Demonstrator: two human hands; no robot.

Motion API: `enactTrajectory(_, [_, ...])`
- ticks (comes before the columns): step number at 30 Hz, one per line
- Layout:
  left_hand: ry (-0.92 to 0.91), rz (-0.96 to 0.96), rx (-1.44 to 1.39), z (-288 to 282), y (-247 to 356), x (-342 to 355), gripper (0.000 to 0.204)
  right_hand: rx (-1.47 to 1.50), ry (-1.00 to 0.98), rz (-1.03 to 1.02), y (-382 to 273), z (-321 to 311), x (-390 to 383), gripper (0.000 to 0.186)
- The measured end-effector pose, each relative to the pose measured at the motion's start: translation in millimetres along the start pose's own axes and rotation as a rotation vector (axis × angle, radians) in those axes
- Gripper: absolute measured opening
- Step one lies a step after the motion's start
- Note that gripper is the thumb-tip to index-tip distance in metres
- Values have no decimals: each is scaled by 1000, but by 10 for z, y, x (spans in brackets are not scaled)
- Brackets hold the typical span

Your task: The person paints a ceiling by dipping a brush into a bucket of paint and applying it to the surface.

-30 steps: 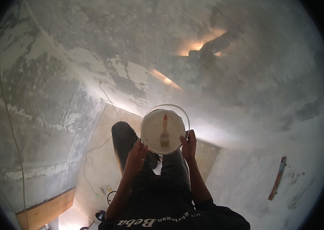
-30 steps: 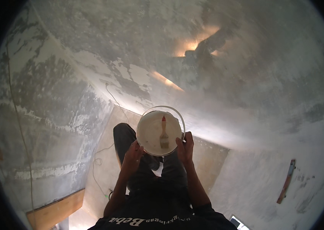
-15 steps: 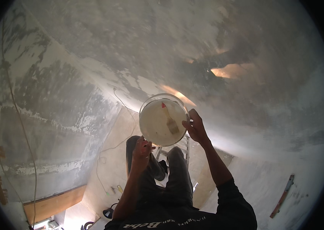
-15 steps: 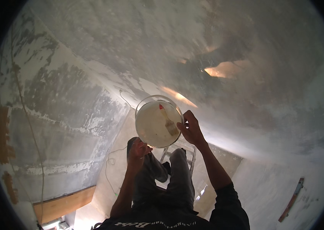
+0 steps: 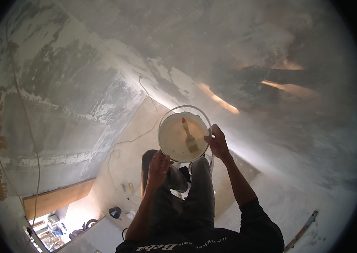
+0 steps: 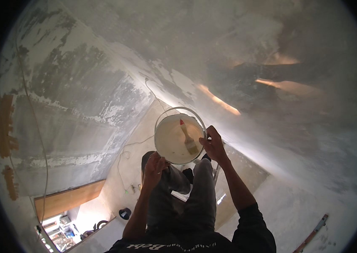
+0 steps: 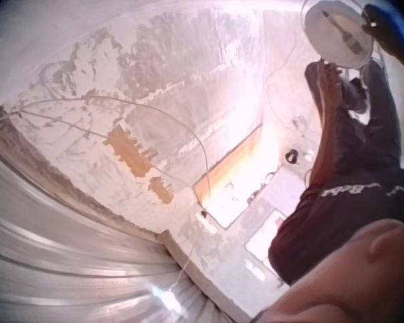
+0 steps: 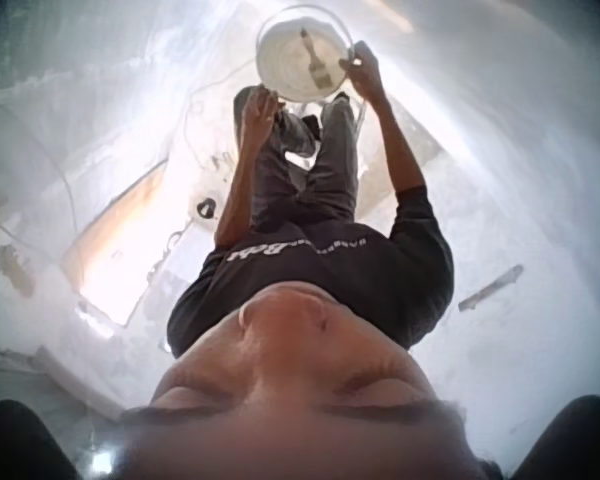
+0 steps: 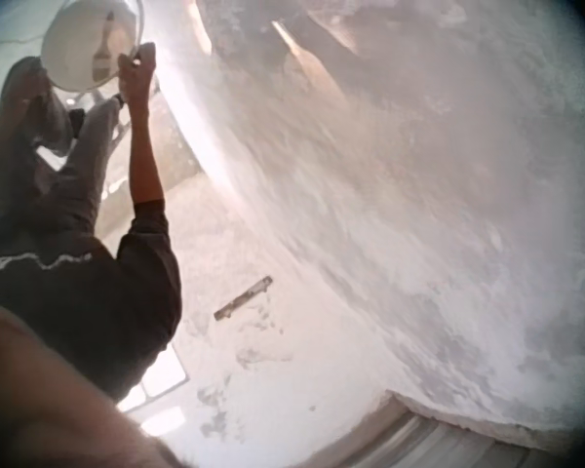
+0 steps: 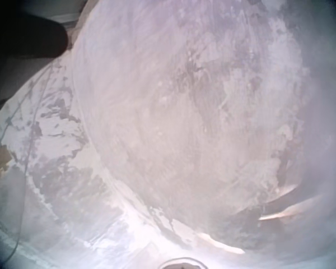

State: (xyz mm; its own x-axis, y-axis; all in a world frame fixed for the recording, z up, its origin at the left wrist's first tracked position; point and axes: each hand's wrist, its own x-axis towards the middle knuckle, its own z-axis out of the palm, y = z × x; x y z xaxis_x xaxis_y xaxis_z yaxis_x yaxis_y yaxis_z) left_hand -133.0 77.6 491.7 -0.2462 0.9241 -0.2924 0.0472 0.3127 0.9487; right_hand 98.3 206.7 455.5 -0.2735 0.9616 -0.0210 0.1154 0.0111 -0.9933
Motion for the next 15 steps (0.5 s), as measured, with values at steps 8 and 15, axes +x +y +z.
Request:
enactTrajectory(8, [78,-21,7,-141,-12,-142,42,-47,52,-119,-136,243,-140,23])
enactTrajectory(15, [106,133,117,-235,375,-286,47,44,165,-75,-376,492,-526,22])
